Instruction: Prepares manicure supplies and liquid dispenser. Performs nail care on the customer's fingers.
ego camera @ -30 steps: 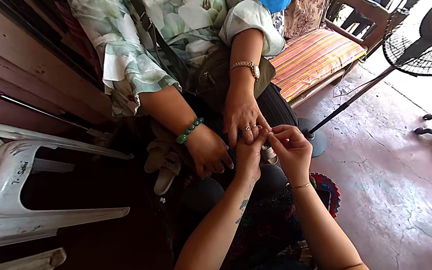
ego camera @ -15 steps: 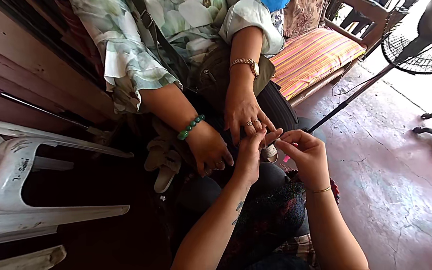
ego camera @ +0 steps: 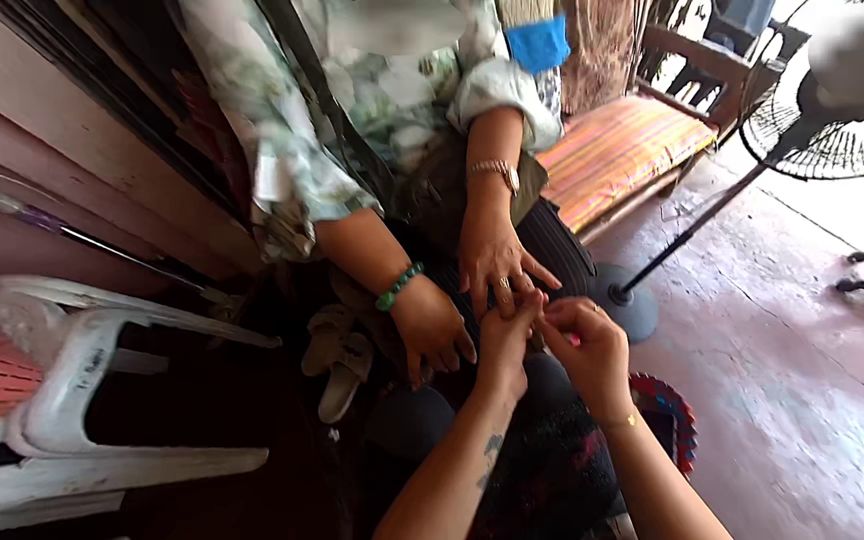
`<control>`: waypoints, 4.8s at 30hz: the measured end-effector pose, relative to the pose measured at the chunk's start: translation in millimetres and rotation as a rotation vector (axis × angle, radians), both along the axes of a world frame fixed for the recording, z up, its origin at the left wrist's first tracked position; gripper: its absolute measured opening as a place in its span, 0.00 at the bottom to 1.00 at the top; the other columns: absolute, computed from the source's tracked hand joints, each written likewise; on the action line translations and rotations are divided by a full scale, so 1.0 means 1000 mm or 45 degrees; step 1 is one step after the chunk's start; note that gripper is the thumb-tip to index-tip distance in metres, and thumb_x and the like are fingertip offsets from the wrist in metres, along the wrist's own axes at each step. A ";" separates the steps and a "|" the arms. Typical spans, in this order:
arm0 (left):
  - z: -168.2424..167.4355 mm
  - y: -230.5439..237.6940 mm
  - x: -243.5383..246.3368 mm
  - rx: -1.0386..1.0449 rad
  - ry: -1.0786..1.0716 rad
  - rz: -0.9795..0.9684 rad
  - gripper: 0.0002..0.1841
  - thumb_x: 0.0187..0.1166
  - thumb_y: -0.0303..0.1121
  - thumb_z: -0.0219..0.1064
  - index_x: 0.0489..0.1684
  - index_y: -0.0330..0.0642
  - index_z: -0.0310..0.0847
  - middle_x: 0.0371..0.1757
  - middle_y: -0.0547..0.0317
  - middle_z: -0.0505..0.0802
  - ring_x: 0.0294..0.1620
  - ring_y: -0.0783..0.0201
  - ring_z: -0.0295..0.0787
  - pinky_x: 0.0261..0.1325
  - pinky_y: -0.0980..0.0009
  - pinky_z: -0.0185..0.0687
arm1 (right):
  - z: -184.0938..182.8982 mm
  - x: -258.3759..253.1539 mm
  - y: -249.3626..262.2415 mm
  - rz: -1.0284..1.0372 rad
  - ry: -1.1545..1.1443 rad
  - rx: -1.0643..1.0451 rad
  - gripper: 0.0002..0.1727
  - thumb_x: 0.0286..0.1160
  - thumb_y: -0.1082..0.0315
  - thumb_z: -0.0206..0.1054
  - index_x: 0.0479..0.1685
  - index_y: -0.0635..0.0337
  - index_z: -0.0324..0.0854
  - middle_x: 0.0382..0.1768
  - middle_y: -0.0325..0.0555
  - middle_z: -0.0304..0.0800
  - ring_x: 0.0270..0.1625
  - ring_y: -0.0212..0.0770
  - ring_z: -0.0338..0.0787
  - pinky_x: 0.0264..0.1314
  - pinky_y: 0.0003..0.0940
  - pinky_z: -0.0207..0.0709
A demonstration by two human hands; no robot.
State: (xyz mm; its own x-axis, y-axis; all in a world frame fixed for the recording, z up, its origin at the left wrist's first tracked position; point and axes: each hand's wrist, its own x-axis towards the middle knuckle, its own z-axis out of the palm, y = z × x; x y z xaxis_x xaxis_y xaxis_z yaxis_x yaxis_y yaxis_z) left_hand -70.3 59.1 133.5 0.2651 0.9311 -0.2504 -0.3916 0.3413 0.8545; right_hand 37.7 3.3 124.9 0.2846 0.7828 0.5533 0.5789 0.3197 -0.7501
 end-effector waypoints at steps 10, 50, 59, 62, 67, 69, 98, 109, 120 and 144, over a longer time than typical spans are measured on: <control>-0.004 0.003 0.007 0.027 -0.011 0.135 0.09 0.82 0.29 0.68 0.33 0.32 0.89 0.34 0.55 0.95 0.35 0.69 0.90 0.44 0.75 0.84 | 0.012 -0.002 0.008 -0.145 -0.166 -0.070 0.04 0.62 0.65 0.74 0.27 0.54 0.88 0.33 0.35 0.89 0.35 0.26 0.89 0.38 0.24 0.85; -0.010 -0.002 0.012 0.158 -0.012 0.200 0.06 0.79 0.24 0.70 0.33 0.29 0.88 0.31 0.51 0.94 0.33 0.66 0.91 0.44 0.73 0.88 | 0.011 0.009 0.005 -0.027 0.110 -0.177 0.04 0.64 0.68 0.74 0.27 0.56 0.86 0.35 0.37 0.89 0.36 0.26 0.87 0.39 0.22 0.83; -0.004 -0.003 0.011 0.260 0.093 0.211 0.08 0.79 0.22 0.68 0.28 0.30 0.86 0.26 0.56 0.91 0.30 0.70 0.88 0.41 0.75 0.86 | 0.015 0.015 0.006 0.109 0.368 -0.263 0.05 0.69 0.68 0.75 0.32 0.60 0.87 0.33 0.38 0.92 0.34 0.27 0.90 0.39 0.26 0.86; -0.005 -0.003 0.013 0.274 0.078 0.221 0.08 0.77 0.24 0.71 0.27 0.34 0.88 0.25 0.57 0.91 0.28 0.70 0.86 0.39 0.75 0.83 | 0.021 0.008 0.003 -0.011 0.163 -0.187 0.05 0.64 0.72 0.77 0.27 0.59 0.86 0.35 0.41 0.89 0.35 0.29 0.88 0.39 0.27 0.84; -0.004 -0.003 0.012 0.294 0.021 0.229 0.07 0.77 0.26 0.72 0.29 0.35 0.90 0.28 0.57 0.93 0.30 0.69 0.87 0.40 0.74 0.84 | 0.015 0.016 0.008 0.212 0.779 -0.297 0.05 0.69 0.76 0.74 0.33 0.62 0.83 0.32 0.44 0.91 0.29 0.35 0.89 0.34 0.31 0.87; -0.003 -0.003 0.011 0.316 0.011 0.221 0.07 0.78 0.27 0.72 0.28 0.36 0.91 0.29 0.57 0.94 0.32 0.69 0.88 0.40 0.74 0.84 | 0.016 0.015 0.003 0.211 0.659 -0.259 0.04 0.67 0.78 0.74 0.33 0.61 0.84 0.38 0.43 0.92 0.33 0.34 0.90 0.36 0.31 0.89; -0.002 -0.005 0.011 0.301 0.016 0.207 0.08 0.78 0.28 0.72 0.28 0.37 0.90 0.31 0.56 0.94 0.33 0.69 0.89 0.41 0.73 0.84 | 0.004 0.014 0.001 0.306 1.031 -0.243 0.01 0.73 0.77 0.72 0.37 0.62 0.86 0.39 0.47 0.92 0.34 0.35 0.92 0.42 0.32 0.90; -0.002 -0.006 0.011 0.310 0.016 0.174 0.08 0.81 0.29 0.70 0.33 0.36 0.91 0.34 0.57 0.95 0.36 0.69 0.90 0.46 0.72 0.86 | 0.015 0.019 0.000 0.283 0.697 -0.273 0.05 0.71 0.77 0.73 0.42 0.62 0.87 0.33 0.43 0.92 0.30 0.31 0.89 0.34 0.25 0.86; -0.004 -0.006 0.013 0.326 0.056 0.177 0.08 0.81 0.31 0.70 0.33 0.38 0.91 0.31 0.59 0.93 0.33 0.71 0.88 0.43 0.74 0.84 | 0.013 0.020 0.007 0.217 0.602 -0.226 0.03 0.73 0.77 0.73 0.41 0.63 0.87 0.31 0.42 0.92 0.29 0.30 0.90 0.34 0.25 0.86; -0.001 -0.005 0.008 0.350 0.008 0.112 0.10 0.84 0.27 0.65 0.34 0.36 0.91 0.40 0.56 0.97 0.42 0.69 0.91 0.51 0.73 0.83 | 0.022 0.044 -0.006 0.390 0.425 -0.165 0.02 0.67 0.76 0.76 0.33 0.61 0.90 0.48 0.45 0.94 0.47 0.36 0.93 0.48 0.30 0.91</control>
